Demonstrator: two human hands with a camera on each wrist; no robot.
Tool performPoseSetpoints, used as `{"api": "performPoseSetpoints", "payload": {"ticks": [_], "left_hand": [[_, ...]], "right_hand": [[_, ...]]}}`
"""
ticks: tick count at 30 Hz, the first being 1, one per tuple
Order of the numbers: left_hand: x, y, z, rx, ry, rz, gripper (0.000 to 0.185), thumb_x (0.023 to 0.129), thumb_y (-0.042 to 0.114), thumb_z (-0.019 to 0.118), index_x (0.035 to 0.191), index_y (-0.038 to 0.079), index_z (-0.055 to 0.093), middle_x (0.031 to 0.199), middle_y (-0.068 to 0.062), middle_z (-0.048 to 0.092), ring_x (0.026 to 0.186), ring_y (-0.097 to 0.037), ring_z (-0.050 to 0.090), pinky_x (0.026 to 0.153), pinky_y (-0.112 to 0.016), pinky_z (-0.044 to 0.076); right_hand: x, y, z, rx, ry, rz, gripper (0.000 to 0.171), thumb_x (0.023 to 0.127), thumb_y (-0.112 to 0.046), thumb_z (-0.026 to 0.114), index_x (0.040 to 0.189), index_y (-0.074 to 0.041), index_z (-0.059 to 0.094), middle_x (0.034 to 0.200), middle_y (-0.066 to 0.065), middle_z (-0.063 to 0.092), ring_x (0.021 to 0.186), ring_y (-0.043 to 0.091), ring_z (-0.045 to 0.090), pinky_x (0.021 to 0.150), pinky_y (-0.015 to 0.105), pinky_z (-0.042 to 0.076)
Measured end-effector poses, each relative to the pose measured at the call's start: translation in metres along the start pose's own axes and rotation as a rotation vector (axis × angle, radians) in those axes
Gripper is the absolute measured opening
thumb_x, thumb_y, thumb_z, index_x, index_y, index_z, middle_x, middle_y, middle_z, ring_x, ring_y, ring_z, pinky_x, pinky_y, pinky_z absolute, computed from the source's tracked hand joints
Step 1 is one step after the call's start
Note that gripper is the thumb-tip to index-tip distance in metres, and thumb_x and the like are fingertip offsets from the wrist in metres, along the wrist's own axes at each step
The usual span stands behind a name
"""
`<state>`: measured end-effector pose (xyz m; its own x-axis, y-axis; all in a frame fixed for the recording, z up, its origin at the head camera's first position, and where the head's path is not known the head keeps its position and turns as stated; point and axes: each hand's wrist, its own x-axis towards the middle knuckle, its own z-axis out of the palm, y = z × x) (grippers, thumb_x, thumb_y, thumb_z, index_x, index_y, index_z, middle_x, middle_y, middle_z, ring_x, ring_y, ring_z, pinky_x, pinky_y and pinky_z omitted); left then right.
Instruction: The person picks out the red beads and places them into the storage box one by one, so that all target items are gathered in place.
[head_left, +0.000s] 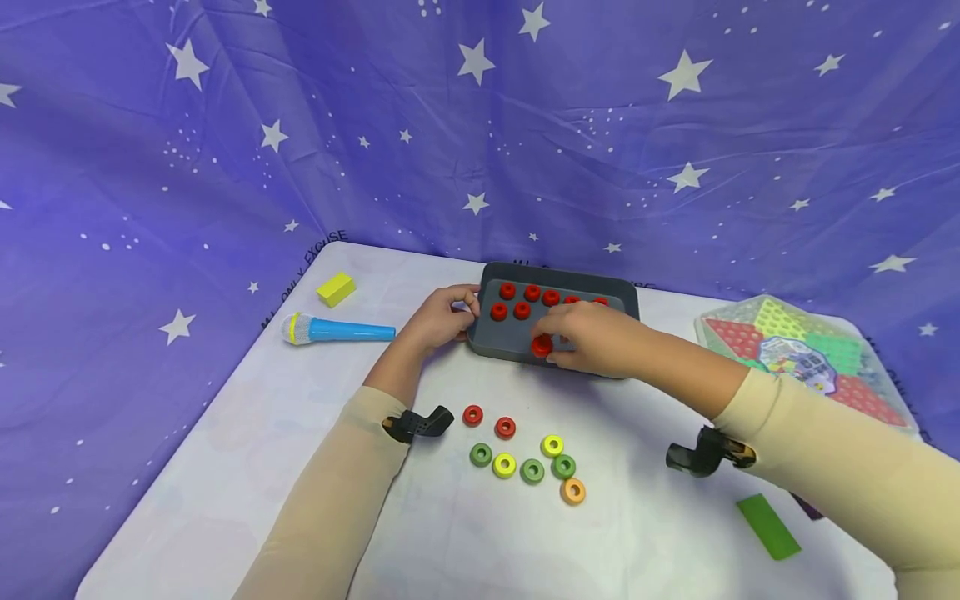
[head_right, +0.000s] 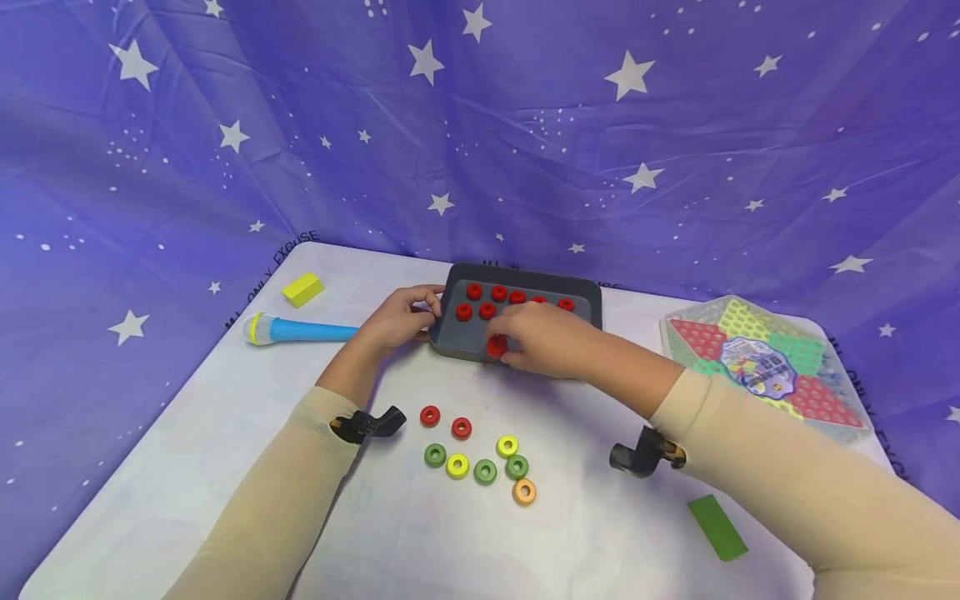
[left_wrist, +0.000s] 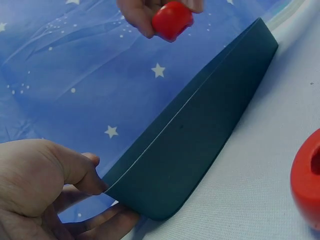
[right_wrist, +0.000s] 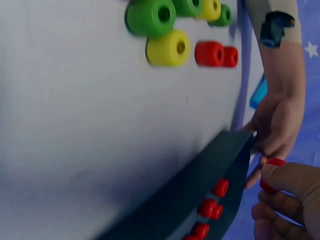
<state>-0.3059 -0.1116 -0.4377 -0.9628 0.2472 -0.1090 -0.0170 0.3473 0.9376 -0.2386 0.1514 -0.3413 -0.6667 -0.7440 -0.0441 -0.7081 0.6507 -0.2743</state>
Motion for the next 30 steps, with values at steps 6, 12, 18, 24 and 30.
{"api": "performPoseSetpoints", "payload": {"ticks": [6,12,18,24,30], "left_hand": [[0.0,0.001,-0.001,-0.006,0.0,-0.003,0.014,0.09,-0.003,0.053,0.098,-0.006,0.065,0.154,0.003,0.048,0.101,-0.027,0.062,0.068,-0.034,0.058],[0.0,0.0,-0.001,-0.001,0.0,0.0,0.014,0.09,-0.004,0.054,0.097,-0.005,0.065,0.154,0.003,0.049,0.101,-0.027,0.062,0.067,-0.033,0.058],[-0.001,0.001,-0.001,-0.004,-0.01,-0.005,0.013,0.091,-0.003,0.055,0.098,-0.005,0.066,0.154,0.003,0.049,0.1,-0.028,0.061,0.067,-0.034,0.058],[0.0,0.001,-0.002,-0.001,-0.003,-0.007,0.013,0.091,-0.004,0.055,0.097,-0.005,0.066,0.154,0.003,0.049,0.099,-0.028,0.061,0.067,-0.034,0.058],[0.001,0.0,0.0,-0.01,-0.008,-0.009,0.013,0.091,-0.004,0.054,0.097,-0.005,0.066,0.154,0.003,0.049,0.101,-0.028,0.062,0.068,-0.034,0.058]], "right_hand": [[0.008,0.019,-0.011,-0.07,-0.014,0.017,0.032,0.086,-0.014,0.08,0.117,-0.014,0.073,0.109,-0.001,0.072,0.086,0.02,0.066,0.075,0.033,0.057],[0.021,0.042,-0.02,-0.111,-0.056,0.04,0.034,0.086,-0.013,0.078,0.12,-0.011,0.072,0.111,0.004,0.073,0.094,0.023,0.067,0.082,0.039,0.058],[0.039,0.064,-0.026,-0.098,-0.111,0.034,0.033,0.087,-0.011,0.077,0.119,-0.009,0.072,0.106,0.003,0.073,0.095,0.025,0.068,0.085,0.042,0.057],[0.058,0.081,-0.019,-0.077,-0.145,0.012,0.031,0.087,-0.012,0.078,0.117,-0.009,0.072,0.103,0.001,0.073,0.097,0.023,0.068,0.088,0.043,0.056],[0.07,0.092,0.001,-0.106,-0.189,0.019,0.031,0.088,-0.013,0.078,0.118,-0.008,0.071,0.098,0.001,0.071,0.085,0.019,0.062,0.079,0.04,0.055]]}}
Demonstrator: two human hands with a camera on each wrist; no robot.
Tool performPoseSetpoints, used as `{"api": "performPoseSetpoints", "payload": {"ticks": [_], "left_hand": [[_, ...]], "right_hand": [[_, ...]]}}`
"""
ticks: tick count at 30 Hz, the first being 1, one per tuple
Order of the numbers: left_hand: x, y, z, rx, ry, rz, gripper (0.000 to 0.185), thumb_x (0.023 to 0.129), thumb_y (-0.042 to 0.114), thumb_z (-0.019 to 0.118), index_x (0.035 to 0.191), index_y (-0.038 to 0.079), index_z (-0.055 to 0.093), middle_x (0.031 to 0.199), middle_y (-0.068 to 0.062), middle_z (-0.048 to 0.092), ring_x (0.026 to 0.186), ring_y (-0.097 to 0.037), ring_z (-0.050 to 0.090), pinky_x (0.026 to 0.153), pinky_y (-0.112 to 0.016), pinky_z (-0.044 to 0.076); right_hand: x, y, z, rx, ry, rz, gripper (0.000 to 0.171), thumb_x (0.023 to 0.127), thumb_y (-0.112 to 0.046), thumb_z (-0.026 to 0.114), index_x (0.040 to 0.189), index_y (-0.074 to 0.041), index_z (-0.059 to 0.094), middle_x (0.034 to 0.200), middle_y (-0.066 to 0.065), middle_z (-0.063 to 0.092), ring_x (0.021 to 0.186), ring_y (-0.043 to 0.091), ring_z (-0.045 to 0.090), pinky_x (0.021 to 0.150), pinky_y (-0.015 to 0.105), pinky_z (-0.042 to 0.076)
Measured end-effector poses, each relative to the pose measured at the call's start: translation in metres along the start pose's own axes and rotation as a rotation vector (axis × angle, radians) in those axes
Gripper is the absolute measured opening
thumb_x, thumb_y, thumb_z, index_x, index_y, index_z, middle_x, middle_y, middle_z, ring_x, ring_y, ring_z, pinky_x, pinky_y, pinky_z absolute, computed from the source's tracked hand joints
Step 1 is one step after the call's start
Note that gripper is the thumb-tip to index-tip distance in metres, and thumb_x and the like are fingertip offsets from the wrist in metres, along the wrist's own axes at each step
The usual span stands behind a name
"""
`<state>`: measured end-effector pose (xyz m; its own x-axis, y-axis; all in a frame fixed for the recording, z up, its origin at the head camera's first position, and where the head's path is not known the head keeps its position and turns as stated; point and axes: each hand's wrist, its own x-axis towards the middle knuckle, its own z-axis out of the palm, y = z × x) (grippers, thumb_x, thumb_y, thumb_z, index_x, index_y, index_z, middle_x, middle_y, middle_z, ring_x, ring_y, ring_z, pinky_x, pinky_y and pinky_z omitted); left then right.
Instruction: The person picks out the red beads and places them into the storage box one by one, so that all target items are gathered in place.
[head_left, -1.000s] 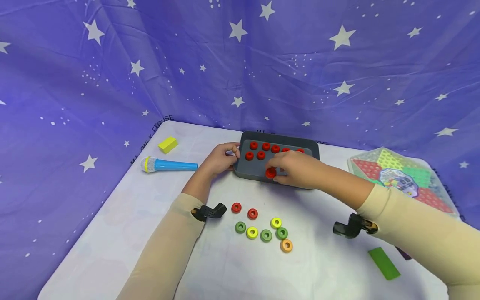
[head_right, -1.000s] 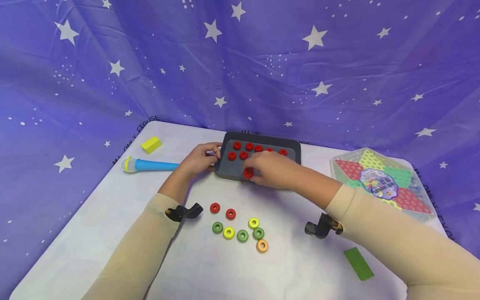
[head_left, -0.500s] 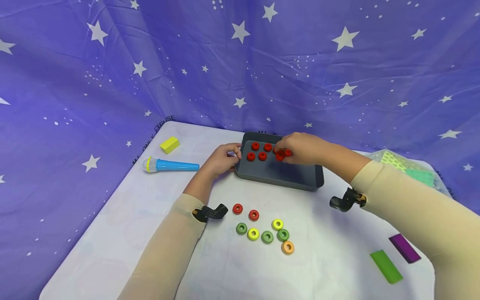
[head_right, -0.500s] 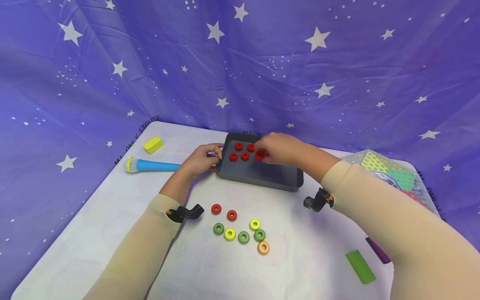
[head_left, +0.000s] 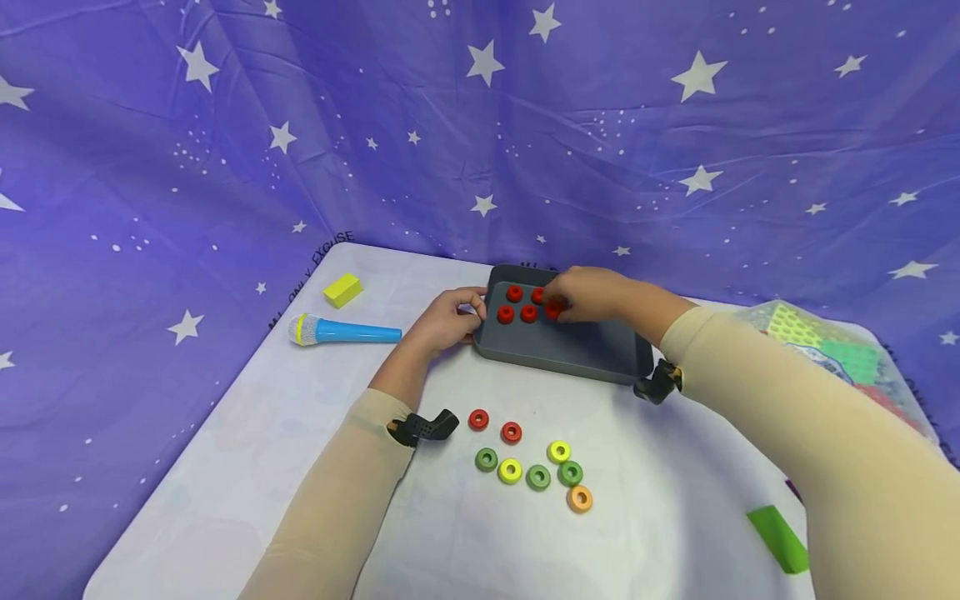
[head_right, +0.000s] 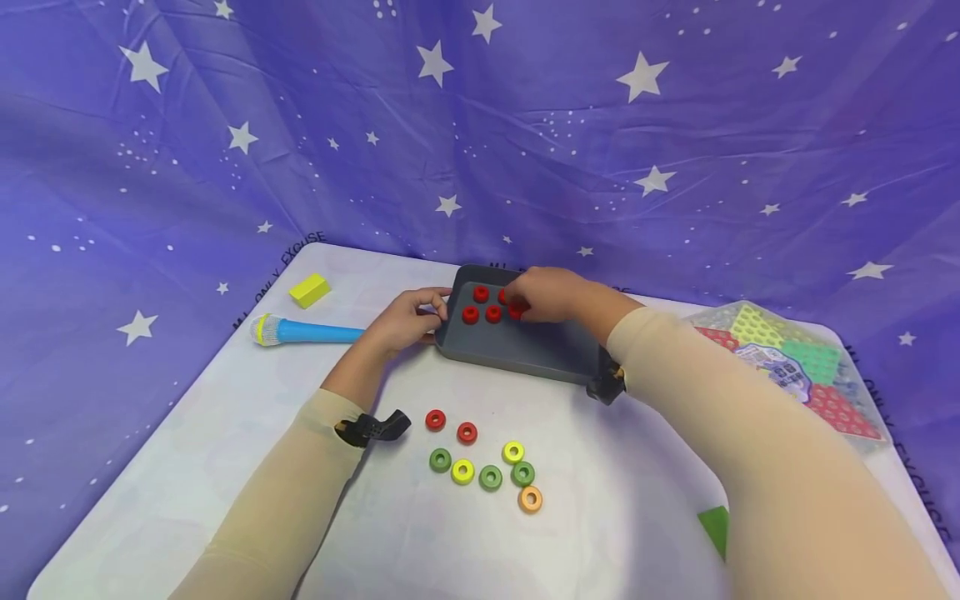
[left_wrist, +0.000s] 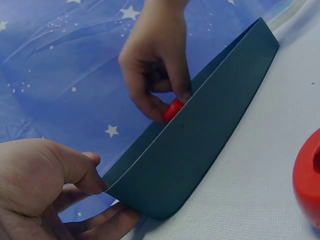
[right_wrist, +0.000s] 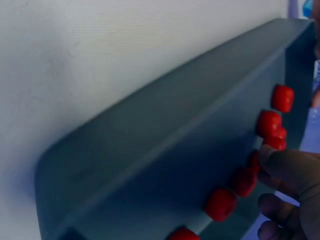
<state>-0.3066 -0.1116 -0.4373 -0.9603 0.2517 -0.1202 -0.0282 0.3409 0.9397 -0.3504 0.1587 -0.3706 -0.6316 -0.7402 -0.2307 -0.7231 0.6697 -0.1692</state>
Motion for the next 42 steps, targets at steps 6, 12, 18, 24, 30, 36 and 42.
{"api": "performPoseSetpoints", "payload": {"ticks": [6,12,18,24,30,36,42], "left_hand": [[0.0,0.0,0.0,0.0,-0.003,0.005,0.014,0.09,-0.003,0.054,0.098,-0.006,0.066,0.153,0.004,0.049,0.102,-0.027,0.062,0.068,-0.034,0.059],[0.0,0.0,0.0,-0.001,-0.008,0.006,0.015,0.09,-0.004,0.054,0.098,-0.007,0.066,0.154,0.003,0.048,0.102,-0.027,0.062,0.068,-0.034,0.059],[-0.001,-0.001,0.001,-0.006,-0.007,-0.003,0.014,0.091,-0.003,0.054,0.098,-0.006,0.066,0.154,0.003,0.049,0.103,-0.027,0.062,0.069,-0.034,0.059],[-0.004,-0.001,0.0,0.01,0.006,-0.006,0.014,0.091,-0.003,0.054,0.097,-0.005,0.066,0.154,0.003,0.049,0.102,-0.028,0.061,0.068,-0.034,0.059],[-0.002,0.0,0.001,0.005,0.0,0.002,0.014,0.091,-0.003,0.054,0.098,-0.007,0.065,0.154,0.003,0.049,0.102,-0.027,0.062,0.069,-0.034,0.059],[-0.002,0.003,0.001,0.014,0.003,0.007,0.015,0.091,-0.004,0.053,0.098,-0.007,0.066,0.155,0.003,0.048,0.1,-0.027,0.062,0.068,-0.033,0.058],[0.0,0.001,0.0,0.021,0.009,-0.004,0.013,0.092,-0.003,0.054,0.097,-0.006,0.066,0.154,0.004,0.048,0.101,-0.027,0.062,0.067,-0.033,0.058]], "right_hand": [[0.005,0.002,0.017,-0.015,-0.029,0.07,0.04,0.089,-0.018,0.077,0.128,-0.009,0.069,0.108,0.003,0.071,0.094,0.02,0.063,0.089,0.044,0.055],[0.005,0.001,0.024,-0.008,0.01,0.076,0.042,0.088,-0.018,0.078,0.128,-0.009,0.069,0.113,0.005,0.071,0.102,0.023,0.065,0.093,0.046,0.054],[0.0,0.002,0.013,0.021,0.039,0.035,0.036,0.088,-0.017,0.078,0.122,-0.011,0.071,0.112,0.005,0.07,0.103,0.025,0.064,0.09,0.046,0.054],[-0.017,-0.008,-0.017,0.106,0.119,0.038,0.037,0.089,-0.016,0.077,0.124,-0.007,0.07,0.118,0.01,0.071,0.105,0.028,0.066,0.092,0.046,0.053],[-0.042,-0.027,-0.037,0.183,0.207,0.044,0.037,0.089,-0.018,0.077,0.124,-0.012,0.07,0.115,0.005,0.071,0.081,0.016,0.063,0.077,0.038,0.055],[-0.064,-0.06,-0.019,0.263,0.224,-0.069,0.035,0.086,-0.023,0.081,0.119,-0.015,0.073,0.111,-0.002,0.072,0.086,0.011,0.065,0.077,0.032,0.057],[-0.07,-0.096,0.022,0.326,0.136,-0.143,0.035,0.086,-0.026,0.081,0.119,-0.018,0.073,0.111,-0.004,0.071,0.089,0.015,0.065,0.076,0.03,0.056]]}}
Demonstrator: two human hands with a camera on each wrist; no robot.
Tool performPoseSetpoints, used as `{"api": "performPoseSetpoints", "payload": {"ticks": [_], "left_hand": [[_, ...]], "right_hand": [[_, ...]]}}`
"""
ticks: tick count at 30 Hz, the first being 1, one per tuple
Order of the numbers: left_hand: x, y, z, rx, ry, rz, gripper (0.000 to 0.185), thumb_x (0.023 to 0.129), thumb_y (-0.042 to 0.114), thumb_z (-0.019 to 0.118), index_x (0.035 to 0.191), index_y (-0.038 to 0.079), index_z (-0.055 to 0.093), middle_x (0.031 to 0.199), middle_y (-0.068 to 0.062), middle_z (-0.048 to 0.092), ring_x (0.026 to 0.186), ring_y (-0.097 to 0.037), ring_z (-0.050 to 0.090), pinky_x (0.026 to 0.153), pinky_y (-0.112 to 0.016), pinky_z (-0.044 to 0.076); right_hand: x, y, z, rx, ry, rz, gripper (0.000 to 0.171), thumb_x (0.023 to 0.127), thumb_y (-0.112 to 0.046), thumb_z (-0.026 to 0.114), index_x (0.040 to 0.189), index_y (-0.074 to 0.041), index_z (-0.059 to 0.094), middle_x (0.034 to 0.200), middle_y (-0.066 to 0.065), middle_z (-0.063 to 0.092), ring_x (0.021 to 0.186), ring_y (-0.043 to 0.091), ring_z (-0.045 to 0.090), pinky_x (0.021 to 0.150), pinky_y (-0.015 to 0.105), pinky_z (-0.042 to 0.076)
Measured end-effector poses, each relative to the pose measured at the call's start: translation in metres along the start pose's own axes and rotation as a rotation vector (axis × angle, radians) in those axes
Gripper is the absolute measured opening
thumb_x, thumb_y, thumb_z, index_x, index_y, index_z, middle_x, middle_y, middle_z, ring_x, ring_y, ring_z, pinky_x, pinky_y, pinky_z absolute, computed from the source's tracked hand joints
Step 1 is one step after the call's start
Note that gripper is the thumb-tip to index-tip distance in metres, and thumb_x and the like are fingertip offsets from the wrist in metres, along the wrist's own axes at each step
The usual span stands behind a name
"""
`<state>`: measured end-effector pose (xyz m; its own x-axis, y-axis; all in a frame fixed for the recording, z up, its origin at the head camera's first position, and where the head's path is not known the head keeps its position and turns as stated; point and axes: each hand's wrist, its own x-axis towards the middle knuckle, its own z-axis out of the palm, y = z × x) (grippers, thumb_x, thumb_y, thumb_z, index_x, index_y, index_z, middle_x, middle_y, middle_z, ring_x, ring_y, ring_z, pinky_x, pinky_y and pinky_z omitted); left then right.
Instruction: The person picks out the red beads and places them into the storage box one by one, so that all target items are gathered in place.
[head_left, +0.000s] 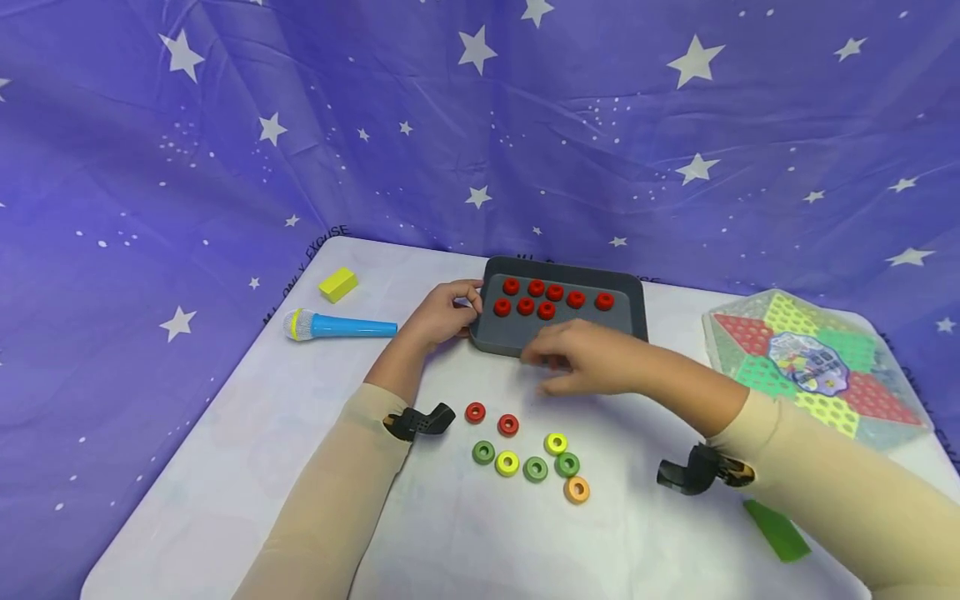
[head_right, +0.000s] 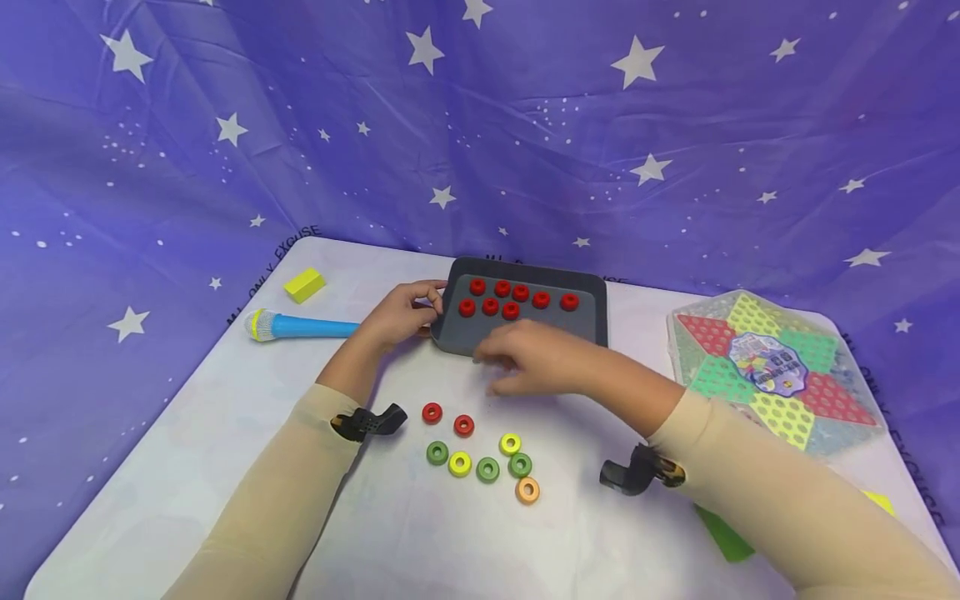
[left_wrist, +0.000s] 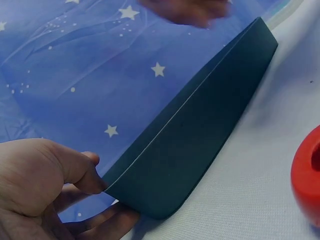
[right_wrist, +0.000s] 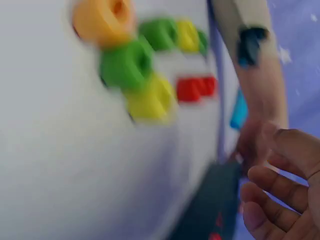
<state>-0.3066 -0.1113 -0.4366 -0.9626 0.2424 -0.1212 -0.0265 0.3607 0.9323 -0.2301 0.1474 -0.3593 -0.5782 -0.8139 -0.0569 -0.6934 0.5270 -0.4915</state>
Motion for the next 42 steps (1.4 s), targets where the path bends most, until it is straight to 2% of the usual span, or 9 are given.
{"api": "performPoseSetpoints", "payload": {"ticks": [5,8,12,17,23,32,38,42], "left_hand": [[0.001,-0.002,-0.001,0.001,0.005,0.005,0.012,0.092,-0.003,0.054,0.096,-0.006,0.066,0.154,0.003,0.049,0.1,-0.027,0.062,0.067,-0.034,0.058],[0.001,-0.002,-0.001,-0.005,0.0,0.012,0.013,0.092,-0.003,0.054,0.095,-0.006,0.066,0.154,0.002,0.049,0.1,-0.028,0.062,0.067,-0.034,0.058],[0.002,-0.001,0.0,-0.012,-0.006,0.018,0.012,0.092,-0.004,0.054,0.095,-0.006,0.066,0.154,0.002,0.049,0.1,-0.028,0.062,0.066,-0.034,0.058],[0.001,0.0,0.0,-0.016,-0.01,0.025,0.012,0.092,-0.003,0.054,0.095,-0.007,0.066,0.154,0.001,0.049,0.099,-0.028,0.063,0.065,-0.033,0.057],[0.001,-0.001,0.0,-0.009,-0.006,0.02,0.013,0.093,-0.003,0.054,0.096,-0.006,0.066,0.154,0.002,0.048,0.099,-0.027,0.064,0.065,-0.033,0.057],[0.001,-0.001,0.001,-0.013,-0.011,0.018,0.014,0.092,-0.002,0.054,0.097,-0.007,0.066,0.155,0.003,0.048,0.103,-0.027,0.063,0.068,-0.034,0.058],[0.001,0.0,0.001,-0.011,-0.01,0.013,0.014,0.092,-0.003,0.054,0.098,-0.007,0.066,0.154,0.003,0.048,0.103,-0.026,0.062,0.069,-0.033,0.059],[0.001,-0.001,0.0,-0.015,-0.007,0.011,0.014,0.092,-0.002,0.054,0.098,-0.007,0.066,0.154,0.003,0.048,0.104,-0.026,0.063,0.069,-0.034,0.059]], "right_hand": [[0.003,-0.006,0.042,-0.016,-0.105,-0.019,0.039,0.087,-0.032,0.079,0.124,-0.02,0.072,0.113,-0.009,0.07,0.09,0.011,0.062,0.082,0.027,0.052],[0.005,-0.006,0.059,-0.073,-0.12,-0.036,0.039,0.088,-0.034,0.078,0.124,-0.024,0.071,0.112,-0.013,0.067,0.09,0.007,0.058,0.084,0.027,0.051],[0.007,-0.007,0.068,-0.117,-0.088,-0.065,0.037,0.087,-0.03,0.078,0.123,-0.025,0.071,0.112,-0.013,0.067,0.089,0.004,0.056,0.084,0.029,0.051],[0.007,-0.008,0.07,-0.129,-0.07,-0.089,0.031,0.087,-0.024,0.076,0.119,-0.024,0.072,0.107,-0.012,0.067,0.088,0.003,0.057,0.083,0.029,0.052],[0.002,-0.008,0.06,-0.125,-0.062,-0.068,0.027,0.09,-0.027,0.074,0.117,-0.027,0.072,0.106,-0.017,0.065,0.089,0.006,0.059,0.082,0.028,0.051],[-0.013,-0.001,0.017,-0.089,-0.012,-0.076,0.025,0.091,-0.021,0.073,0.116,-0.024,0.072,0.103,-0.015,0.063,0.085,0.014,0.063,0.074,0.025,0.052],[-0.017,0.013,-0.009,-0.134,-0.012,-0.027,0.031,0.09,-0.021,0.073,0.12,-0.028,0.071,0.107,-0.016,0.065,0.086,0.012,0.06,0.075,0.027,0.052],[-0.014,0.027,-0.023,-0.173,-0.011,0.018,0.032,0.089,-0.019,0.075,0.121,-0.023,0.072,0.109,-0.013,0.066,0.084,0.013,0.058,0.072,0.029,0.051]]}}
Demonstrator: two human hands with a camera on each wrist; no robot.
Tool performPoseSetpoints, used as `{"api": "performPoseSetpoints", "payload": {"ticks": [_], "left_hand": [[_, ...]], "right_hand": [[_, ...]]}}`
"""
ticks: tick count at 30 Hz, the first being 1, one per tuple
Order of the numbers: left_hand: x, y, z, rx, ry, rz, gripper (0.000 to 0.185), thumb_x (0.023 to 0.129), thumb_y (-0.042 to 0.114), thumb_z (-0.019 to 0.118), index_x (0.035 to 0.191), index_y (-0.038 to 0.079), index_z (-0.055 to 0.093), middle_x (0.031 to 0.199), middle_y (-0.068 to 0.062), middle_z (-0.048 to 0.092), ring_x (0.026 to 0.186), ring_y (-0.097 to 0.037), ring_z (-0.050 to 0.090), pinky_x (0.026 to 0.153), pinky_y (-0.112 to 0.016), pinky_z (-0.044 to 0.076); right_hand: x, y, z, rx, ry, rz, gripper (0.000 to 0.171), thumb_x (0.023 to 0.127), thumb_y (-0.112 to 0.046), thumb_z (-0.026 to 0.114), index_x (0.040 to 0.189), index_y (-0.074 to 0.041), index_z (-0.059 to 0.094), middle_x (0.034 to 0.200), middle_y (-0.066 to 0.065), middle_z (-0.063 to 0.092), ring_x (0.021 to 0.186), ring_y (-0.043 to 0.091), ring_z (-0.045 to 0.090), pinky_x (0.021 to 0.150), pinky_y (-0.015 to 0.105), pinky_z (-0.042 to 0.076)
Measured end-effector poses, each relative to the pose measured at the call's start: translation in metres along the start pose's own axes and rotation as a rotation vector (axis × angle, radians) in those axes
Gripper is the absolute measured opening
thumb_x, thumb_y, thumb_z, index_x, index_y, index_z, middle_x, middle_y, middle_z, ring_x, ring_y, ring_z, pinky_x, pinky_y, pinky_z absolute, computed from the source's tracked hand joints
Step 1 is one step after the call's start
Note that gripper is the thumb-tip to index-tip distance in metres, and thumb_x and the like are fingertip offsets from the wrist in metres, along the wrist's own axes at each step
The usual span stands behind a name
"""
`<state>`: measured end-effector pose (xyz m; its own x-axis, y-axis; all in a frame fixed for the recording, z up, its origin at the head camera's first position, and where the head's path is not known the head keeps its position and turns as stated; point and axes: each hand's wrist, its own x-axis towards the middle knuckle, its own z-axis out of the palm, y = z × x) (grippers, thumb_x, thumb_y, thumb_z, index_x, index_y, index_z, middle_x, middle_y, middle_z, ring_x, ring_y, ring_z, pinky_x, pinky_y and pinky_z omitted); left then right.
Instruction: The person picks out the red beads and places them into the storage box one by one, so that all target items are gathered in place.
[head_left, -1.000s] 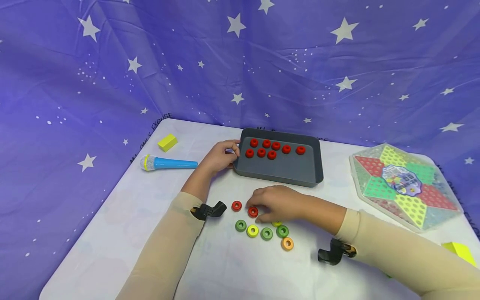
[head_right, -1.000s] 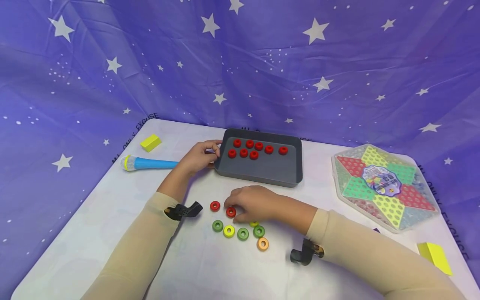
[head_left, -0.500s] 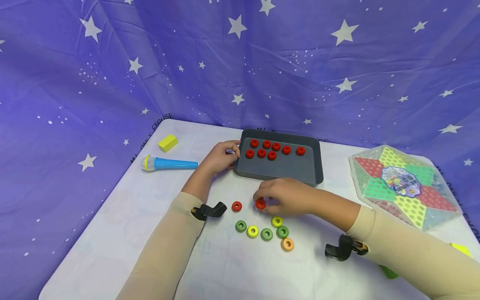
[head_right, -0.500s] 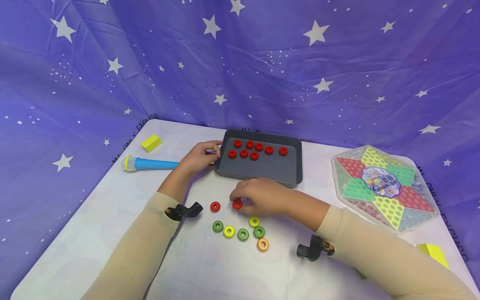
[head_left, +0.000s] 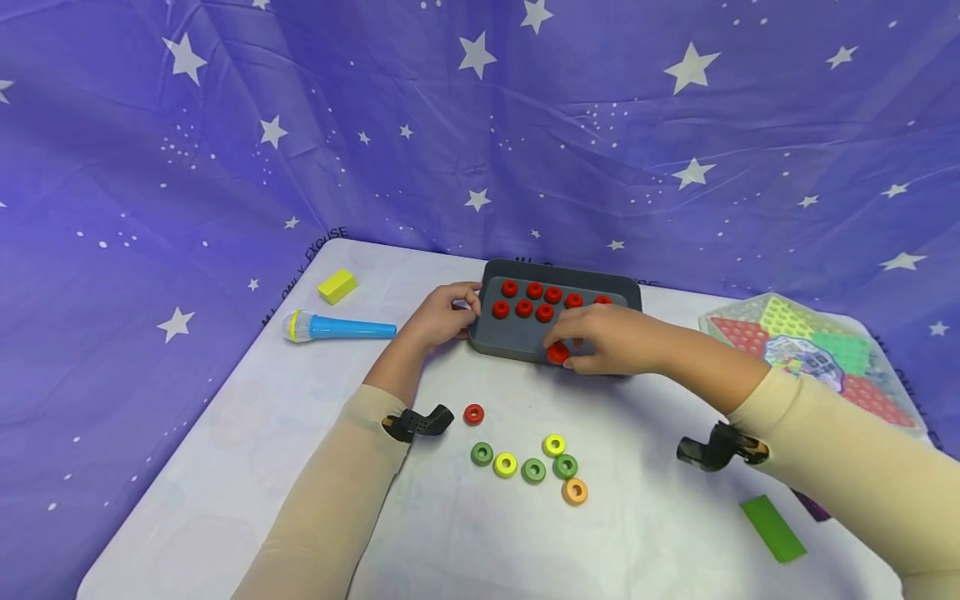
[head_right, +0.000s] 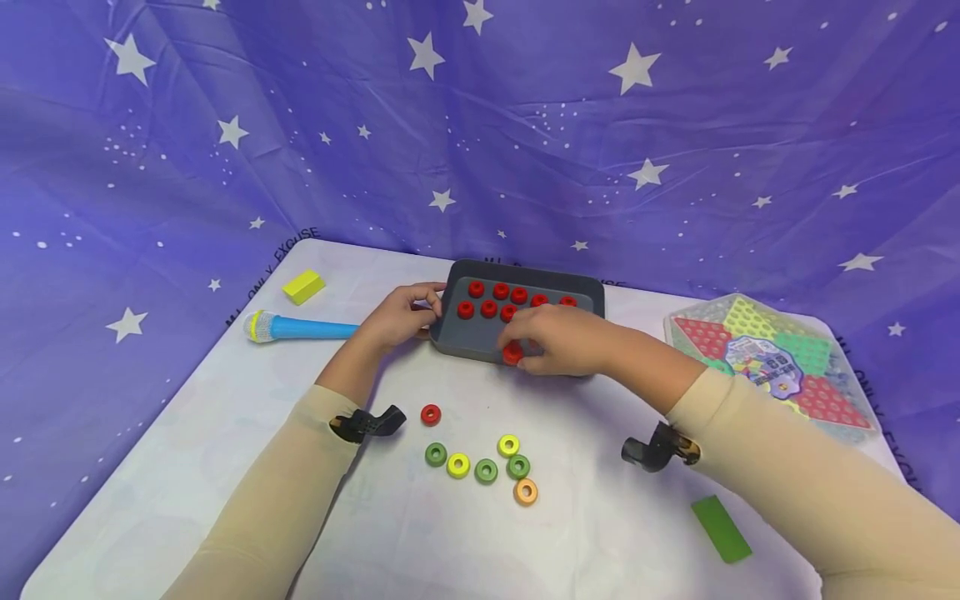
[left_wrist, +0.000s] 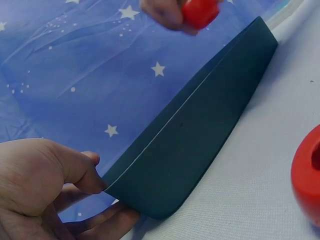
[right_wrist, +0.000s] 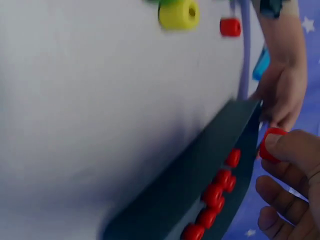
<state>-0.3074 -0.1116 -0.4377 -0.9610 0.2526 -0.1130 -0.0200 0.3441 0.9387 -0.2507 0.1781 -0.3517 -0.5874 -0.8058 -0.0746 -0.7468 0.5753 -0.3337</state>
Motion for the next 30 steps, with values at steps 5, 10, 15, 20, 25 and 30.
{"api": "performPoseSetpoints", "payload": {"ticks": [5,10,15,20,25,30], "left_hand": [[0.001,-0.001,0.0,0.012,0.002,0.0,0.013,0.092,-0.002,0.054,0.096,-0.006,0.066,0.154,0.003,0.048,0.104,-0.026,0.063,0.069,-0.035,0.059],[0.002,-0.002,-0.001,0.026,0.004,0.001,0.013,0.092,-0.001,0.055,0.095,-0.004,0.067,0.153,0.004,0.049,0.103,-0.026,0.063,0.069,-0.035,0.058],[0.002,-0.002,0.0,0.024,0.0,-0.004,0.014,0.092,-0.002,0.055,0.097,-0.004,0.067,0.154,0.005,0.049,0.104,-0.026,0.063,0.069,-0.034,0.058],[0.002,-0.001,0.0,0.031,-0.006,-0.011,0.02,0.092,-0.002,0.054,0.103,-0.002,0.07,0.155,0.003,0.047,0.108,-0.027,0.061,0.071,-0.035,0.059],[0.002,-0.001,-0.001,0.025,-0.009,-0.035,0.032,0.092,-0.002,0.053,0.117,0.007,0.072,0.155,0.007,0.047,0.111,-0.027,0.06,0.074,-0.036,0.06],[0.003,-0.002,0.0,0.018,-0.006,-0.041,0.04,0.092,-0.001,0.054,0.127,0.01,0.069,0.153,0.009,0.049,0.111,-0.026,0.062,0.076,-0.036,0.06]], "right_hand": [[0.007,0.022,-0.008,-0.023,-0.021,0.066,0.033,0.089,-0.014,0.074,0.122,-0.02,0.072,0.108,-0.008,0.066,0.084,0.014,0.059,0.072,0.03,0.051],[0.018,0.042,-0.01,-0.047,-0.018,0.126,0.033,0.088,-0.011,0.074,0.121,-0.016,0.073,0.108,-0.004,0.069,0.086,0.017,0.061,0.076,0.033,0.053],[0.026,0.065,-0.004,-0.059,-0.03,0.176,0.035,0.088,-0.011,0.074,0.122,-0.015,0.073,0.111,-0.001,0.07,0.084,0.016,0.06,0.08,0.037,0.054],[0.031,0.079,0.004,-0.093,-0.053,0.195,0.035,0.088,-0.013,0.075,0.123,-0.015,0.072,0.109,0.0,0.07,0.086,0.017,0.06,0.081,0.039,0.054],[0.034,0.085,0.01,-0.145,-0.06,0.203,0.037,0.088,-0.016,0.076,0.124,-0.014,0.072,0.116,0.003,0.071,0.102,0.022,0.064,0.093,0.046,0.054],[0.035,0.085,0.015,-0.167,-0.062,0.216,0.038,0.088,-0.018,0.077,0.125,-0.013,0.071,0.12,0.006,0.07,0.109,0.026,0.065,0.097,0.048,0.053]]}}
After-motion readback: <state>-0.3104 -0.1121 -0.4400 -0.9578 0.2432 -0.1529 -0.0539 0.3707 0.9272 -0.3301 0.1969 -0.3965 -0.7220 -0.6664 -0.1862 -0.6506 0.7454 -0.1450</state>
